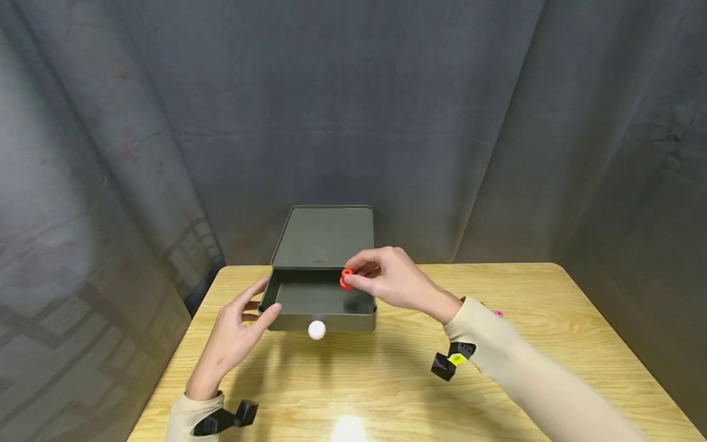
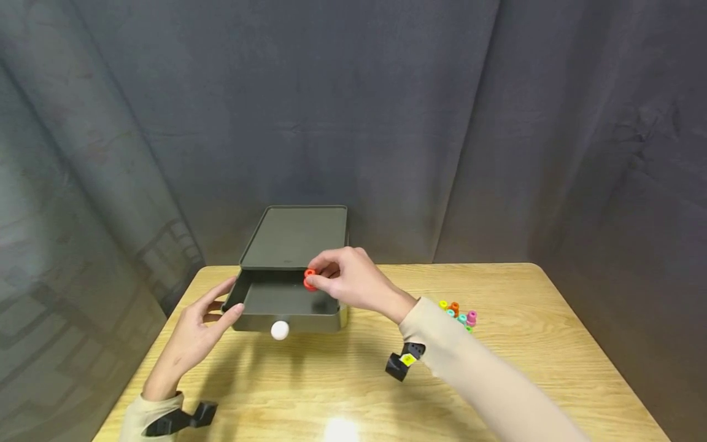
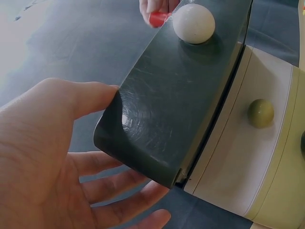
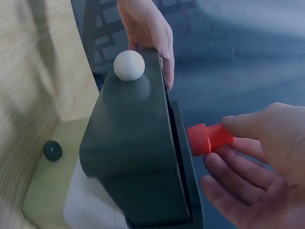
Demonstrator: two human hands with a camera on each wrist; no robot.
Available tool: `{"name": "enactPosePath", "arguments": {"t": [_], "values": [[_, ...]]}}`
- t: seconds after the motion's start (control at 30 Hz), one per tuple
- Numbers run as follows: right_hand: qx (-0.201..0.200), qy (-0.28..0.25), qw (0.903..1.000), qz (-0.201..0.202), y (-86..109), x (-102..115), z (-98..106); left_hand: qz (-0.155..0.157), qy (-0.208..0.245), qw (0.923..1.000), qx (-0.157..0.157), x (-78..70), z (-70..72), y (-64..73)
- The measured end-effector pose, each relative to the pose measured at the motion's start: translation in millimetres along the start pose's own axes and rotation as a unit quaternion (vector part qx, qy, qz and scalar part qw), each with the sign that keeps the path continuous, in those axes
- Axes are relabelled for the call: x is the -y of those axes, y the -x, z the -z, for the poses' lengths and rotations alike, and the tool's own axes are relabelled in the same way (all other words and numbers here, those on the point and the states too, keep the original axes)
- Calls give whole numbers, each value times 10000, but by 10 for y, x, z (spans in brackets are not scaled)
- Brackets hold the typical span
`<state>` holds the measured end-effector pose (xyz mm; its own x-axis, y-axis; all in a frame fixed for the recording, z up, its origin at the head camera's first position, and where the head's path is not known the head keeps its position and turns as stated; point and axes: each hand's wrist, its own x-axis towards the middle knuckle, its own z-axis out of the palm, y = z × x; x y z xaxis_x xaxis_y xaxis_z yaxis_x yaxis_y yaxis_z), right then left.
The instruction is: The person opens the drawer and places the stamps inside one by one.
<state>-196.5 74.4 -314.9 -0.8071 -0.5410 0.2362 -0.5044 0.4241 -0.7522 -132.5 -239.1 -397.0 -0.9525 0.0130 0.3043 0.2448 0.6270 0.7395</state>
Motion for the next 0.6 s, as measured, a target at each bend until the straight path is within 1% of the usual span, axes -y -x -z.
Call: {"name": "enactPosePath", "arguments": {"t": [0.1,0.33,0.5,0.6], "values": [[105,-4,9999,-30,-72,19,-86,8,14,10000,-17,3,-6,-11],[327,340,9987,170,-253,54,-322,65,5,10000,18,6,6,-23],[402,531,9978,19,-381,51,-460,95,-4,9999,64,8,14,-17],[428,607,9972,-18,-423,44,-519,66,32,9999,91,8,5,-27]]}}
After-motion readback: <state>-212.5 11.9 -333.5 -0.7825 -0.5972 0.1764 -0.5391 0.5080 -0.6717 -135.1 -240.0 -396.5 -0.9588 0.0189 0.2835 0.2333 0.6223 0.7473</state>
